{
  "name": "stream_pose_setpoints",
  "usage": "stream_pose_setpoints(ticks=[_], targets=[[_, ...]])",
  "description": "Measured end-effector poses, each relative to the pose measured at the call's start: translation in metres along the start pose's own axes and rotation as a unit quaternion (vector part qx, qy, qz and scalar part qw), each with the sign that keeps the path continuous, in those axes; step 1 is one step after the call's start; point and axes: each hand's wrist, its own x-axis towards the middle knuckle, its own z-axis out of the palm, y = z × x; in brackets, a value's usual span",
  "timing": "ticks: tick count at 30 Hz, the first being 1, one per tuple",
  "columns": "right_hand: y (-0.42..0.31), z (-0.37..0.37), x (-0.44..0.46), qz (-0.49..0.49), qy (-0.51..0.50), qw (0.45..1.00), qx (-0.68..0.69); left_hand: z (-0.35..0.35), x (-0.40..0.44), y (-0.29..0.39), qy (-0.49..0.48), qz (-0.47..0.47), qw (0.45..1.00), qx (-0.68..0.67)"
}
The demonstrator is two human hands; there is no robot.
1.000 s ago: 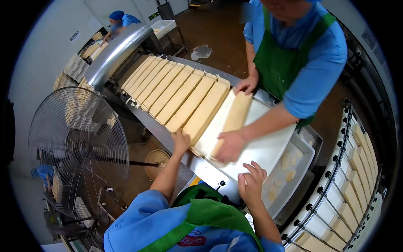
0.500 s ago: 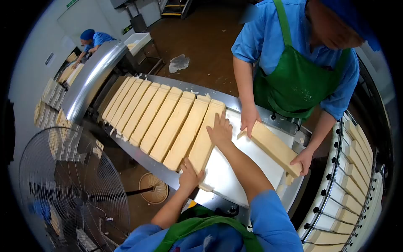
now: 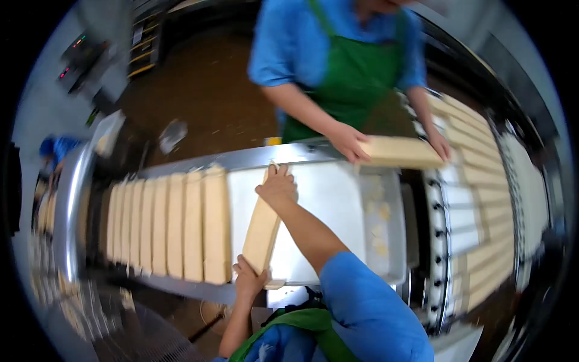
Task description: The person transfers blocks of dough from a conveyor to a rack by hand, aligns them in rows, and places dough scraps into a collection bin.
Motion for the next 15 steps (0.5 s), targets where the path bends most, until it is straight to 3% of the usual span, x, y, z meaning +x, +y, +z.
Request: stream_pose_setpoints(ticks=[2, 4, 6, 7, 8, 11, 13, 14, 15], targets=[[0.056, -0.011, 0.001, 0.090, 0.030, 0.995, 0.042, 0.010, -0.001, 0.015, -0.027, 0.091, 0.996, 0.002], [0.109, -0.018, -0.011, 0.106, 0.086, 0.990, -0.031, 0.020, -0.005, 0.041, -0.085, 0.164, 0.983, 0.006], [0.156, -0.012, -0.015, 0.154, 0.122, 0.980, 0.030, 0.034, -0.009, 0.071, -0.076, 0.099, 0.988, 0.089], [0.174, -0.027, -0.036, 0.191, 0.142, 0.957, 0.164, 0.043, -0.011, 0.086, -0.054, 0.108, 0.989, 0.084], [0.199, -0.032, -0.051, 0.205, 0.154, 0.951, 0.172, 0.053, -0.016, 0.095, -0.061, 0.126, 0.986, 0.091], [0.280, -0.035, -0.081, 0.203, 0.291, 0.867, 0.350, 0.086, -0.019, 0.121, 0.012, 0.243, 0.969, 0.049], [0.333, -0.042, -0.106, 0.252, 0.393, 0.835, 0.289, 0.111, -0.024, 0.149, 0.039, 0.370, 0.927, 0.053], [0.355, -0.068, -0.136, 0.248, 0.401, 0.811, 0.347, 0.120, -0.028, 0.169, 0.013, 0.436, 0.900, 0.015], [0.383, -0.079, -0.153, 0.285, 0.420, 0.806, 0.305, 0.123, -0.047, 0.195, -0.003, 0.419, 0.907, 0.033]])
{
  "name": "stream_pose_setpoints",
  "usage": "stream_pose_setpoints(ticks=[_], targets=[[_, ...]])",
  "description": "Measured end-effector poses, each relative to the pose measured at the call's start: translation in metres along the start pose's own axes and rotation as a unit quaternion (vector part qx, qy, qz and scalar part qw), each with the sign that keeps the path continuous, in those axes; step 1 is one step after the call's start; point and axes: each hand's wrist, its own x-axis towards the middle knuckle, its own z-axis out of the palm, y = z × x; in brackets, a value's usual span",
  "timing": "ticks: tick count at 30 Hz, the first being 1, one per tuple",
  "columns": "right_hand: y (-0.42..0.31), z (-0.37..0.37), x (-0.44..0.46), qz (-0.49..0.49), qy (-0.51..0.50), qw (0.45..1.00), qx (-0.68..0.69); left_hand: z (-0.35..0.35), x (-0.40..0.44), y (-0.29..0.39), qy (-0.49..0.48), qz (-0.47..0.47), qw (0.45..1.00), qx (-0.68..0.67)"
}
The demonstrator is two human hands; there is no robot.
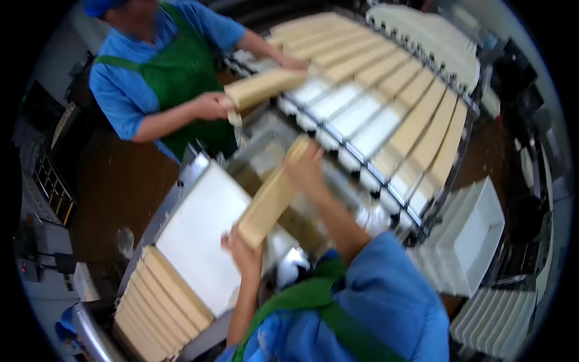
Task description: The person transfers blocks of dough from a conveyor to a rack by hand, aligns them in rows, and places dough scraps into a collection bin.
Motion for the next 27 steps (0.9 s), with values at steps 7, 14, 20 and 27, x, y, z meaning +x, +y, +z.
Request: stream_pose_setpoints(ticks=[7, 14, 20, 27], targets=[[0.066, -0.151, 0.116, 0.083, 0.081, 0.991, -0.060, 0.057, 0.053, 0.137, -0.025, 0.149, 0.983, -0.103], [0.166, -0.195, 0.233, 0.072, -0.055, 0.951, -0.297, 0.121, 0.077, 0.201, -0.152, 0.169, 0.954, -0.198], [0.200, -0.202, 0.291, 0.085, -0.100, 0.952, -0.278, 0.151, 0.088, 0.231, -0.221, 0.174, 0.943, -0.177], [0.198, -0.210, 0.296, 0.107, -0.062, 0.940, -0.317, 0.184, 0.109, 0.250, -0.255, 0.214, 0.927, -0.173]])
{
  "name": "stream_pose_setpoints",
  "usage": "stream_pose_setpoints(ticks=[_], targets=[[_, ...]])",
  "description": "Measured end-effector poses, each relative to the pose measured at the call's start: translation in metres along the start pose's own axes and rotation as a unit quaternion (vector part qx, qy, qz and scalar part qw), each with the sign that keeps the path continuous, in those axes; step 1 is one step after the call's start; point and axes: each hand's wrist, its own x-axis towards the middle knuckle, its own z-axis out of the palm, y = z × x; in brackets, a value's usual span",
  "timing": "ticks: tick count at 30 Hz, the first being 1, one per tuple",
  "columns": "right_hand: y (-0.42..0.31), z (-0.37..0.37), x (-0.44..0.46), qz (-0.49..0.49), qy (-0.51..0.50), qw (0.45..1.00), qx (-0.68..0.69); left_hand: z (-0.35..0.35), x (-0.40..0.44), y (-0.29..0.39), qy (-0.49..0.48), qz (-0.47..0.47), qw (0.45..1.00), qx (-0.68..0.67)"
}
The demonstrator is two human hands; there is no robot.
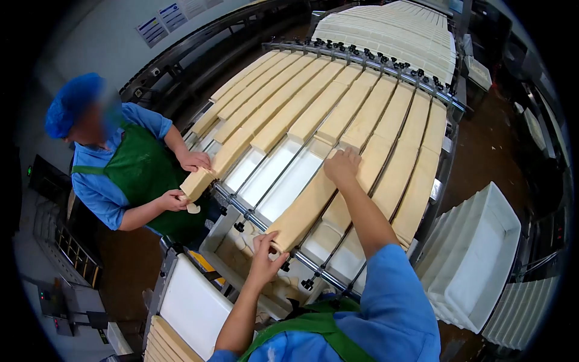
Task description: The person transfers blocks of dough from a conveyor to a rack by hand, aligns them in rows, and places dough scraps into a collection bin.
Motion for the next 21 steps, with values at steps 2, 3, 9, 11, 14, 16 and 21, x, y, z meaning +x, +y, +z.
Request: stream_pose_setpoints(ticks=[2, 3, 9, 11, 14, 16, 21], targets=[[-0.004, -0.007, -0.015, -0.004, 0.030, 0.999, 0.009, 0.014, 0.016, -0.011, -0.010, 0.027, 0.999, -0.041], [-0.007, -0.008, -0.021, -0.006, 0.060, 0.998, 0.016, 0.020, 0.021, -0.017, -0.023, 0.055, 0.995, -0.085], [0.002, 0.028, -0.013, -0.025, 0.063, 0.997, 0.032, 0.015, 0.004, -0.011, 0.034, -0.022, 0.994, -0.100], [0.005, 0.033, -0.010, -0.020, 0.105, 0.994, 0.010, 0.004, -0.019, -0.021, 0.086, -0.009, 0.991, -0.102], [-0.007, 0.039, -0.020, -0.059, 0.193, 0.979, 0.021, -0.028, -0.064, -0.006, 0.155, -0.089, 0.978, -0.110], [-0.035, 0.008, -0.056, -0.136, 0.130, 0.979, 0.084, -0.041, -0.102, -0.030, 0.215, -0.126, 0.966, -0.071], [-0.083, 0.047, -0.139, -0.400, 0.181, 0.886, 0.147, -0.071, -0.218, -0.086, 0.389, -0.250, 0.886, 0.022]])
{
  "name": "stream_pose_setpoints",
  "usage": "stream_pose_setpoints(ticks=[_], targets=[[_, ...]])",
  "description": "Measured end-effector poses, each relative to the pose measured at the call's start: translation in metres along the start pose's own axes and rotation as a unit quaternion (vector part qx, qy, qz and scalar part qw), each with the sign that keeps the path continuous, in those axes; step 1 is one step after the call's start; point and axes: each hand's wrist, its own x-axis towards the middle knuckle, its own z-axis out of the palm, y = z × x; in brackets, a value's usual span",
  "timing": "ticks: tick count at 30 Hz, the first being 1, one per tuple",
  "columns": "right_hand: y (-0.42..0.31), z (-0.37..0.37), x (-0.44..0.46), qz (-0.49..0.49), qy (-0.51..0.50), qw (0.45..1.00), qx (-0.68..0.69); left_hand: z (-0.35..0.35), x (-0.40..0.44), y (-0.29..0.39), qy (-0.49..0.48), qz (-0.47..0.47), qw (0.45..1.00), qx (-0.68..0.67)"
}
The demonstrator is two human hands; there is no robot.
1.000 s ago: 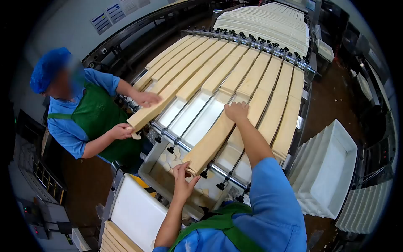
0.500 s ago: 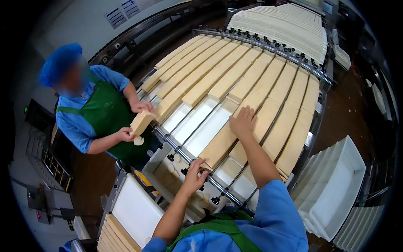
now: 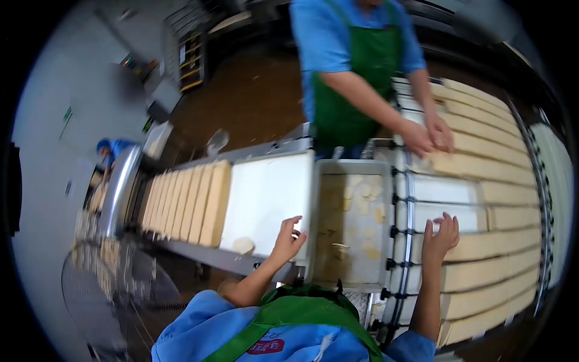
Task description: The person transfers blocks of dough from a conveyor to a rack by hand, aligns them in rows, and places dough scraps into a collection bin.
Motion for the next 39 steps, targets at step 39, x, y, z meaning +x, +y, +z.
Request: stream_pose_setpoints(ticks=[39], targets=[[-0.646, 0.266, -0.098, -0.203, -0.477, 0.854, 0.029, -0.241, -0.084, -0.169, 0.160, -0.270, 0.942, 0.121]])
